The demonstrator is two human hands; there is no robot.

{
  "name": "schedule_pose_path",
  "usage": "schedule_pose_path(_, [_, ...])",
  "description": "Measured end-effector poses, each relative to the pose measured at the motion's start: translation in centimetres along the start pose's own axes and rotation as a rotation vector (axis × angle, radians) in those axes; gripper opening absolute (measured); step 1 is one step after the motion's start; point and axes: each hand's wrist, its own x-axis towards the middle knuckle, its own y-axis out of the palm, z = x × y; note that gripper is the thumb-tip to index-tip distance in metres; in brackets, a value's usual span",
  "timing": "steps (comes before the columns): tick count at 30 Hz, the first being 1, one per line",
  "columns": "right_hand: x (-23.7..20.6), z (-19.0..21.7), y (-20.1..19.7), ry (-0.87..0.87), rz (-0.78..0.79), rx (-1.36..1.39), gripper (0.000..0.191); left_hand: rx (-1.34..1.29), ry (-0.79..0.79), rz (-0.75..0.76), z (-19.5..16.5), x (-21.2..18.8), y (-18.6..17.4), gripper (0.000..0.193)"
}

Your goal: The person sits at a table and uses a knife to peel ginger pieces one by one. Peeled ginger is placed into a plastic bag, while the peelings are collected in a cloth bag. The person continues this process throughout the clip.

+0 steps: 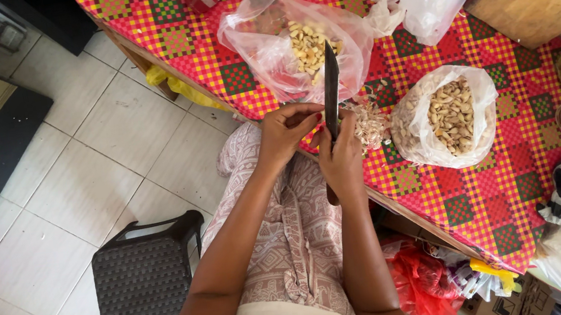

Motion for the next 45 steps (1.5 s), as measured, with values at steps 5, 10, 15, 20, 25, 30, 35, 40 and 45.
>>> schedule_pose_path(5, [-0.2, -0.9, -0.3, 0.024, 0.051, -0.011, 0.023, -0.01, -0.013, 0.005, -0.1, -0.4, 0.5, 0.02])
schedule_pose_path(10, [-0.3, -1.2, -0.6, -0.002, 0.041, 0.049, 0.024, -0.038, -0.044, 0.012, 0.0, -0.3, 0.8, 0.02])
schedule_pose_path(15, [-0.3, -1.0, -1.0, 0.196, 0.043, 0.169, 0.024, -0.105, -0.039, 0.056, 0.3, -0.4, 1.6, 0.022])
schedule_pose_path(20, [-0.3, -1.8, -1.7, 0.059, -0.06, 0.048, 0.024, -0.06, -0.012, 0.079, 1.4, 1.0, 3.2, 0.025])
schedule_pose_path(25, [-0.4, -3.6, -3.7, 0.108, -0.123, 0.023, 0.019, 0.045, 0.011, 0.099, 3.0, 2.6, 5.4, 0.027])
schedule_pose_path(30, [-0.3, -5.6, -5.8, 0.101, -0.163, -0.049, 0.019, 0.121, -0.042, 0.154, 4.8, 4.2, 7.6, 0.028])
schedule_pose_path(35, [-0.4, -6.5, -7.7, 0.117, -0.197, -0.072, 0.018, 0.044, -0.078, 0.212, 6.1, 5.2, 10.0, 0.027])
schedule_pose_path(40, [-0.7, -6.8, -8.3, 0.151, -0.239, -0.104, 0.018, 0.113, -0.075, 0.208, 6.6, 4.7, 10.9, 0.027])
schedule_pose_path(45, [-1.3, -7.4, -8.9, 0.167, -0.202, -0.028, 0.019, -0.056, -0.085, 0.259, 7.9, 4.1, 9.3, 0.019])
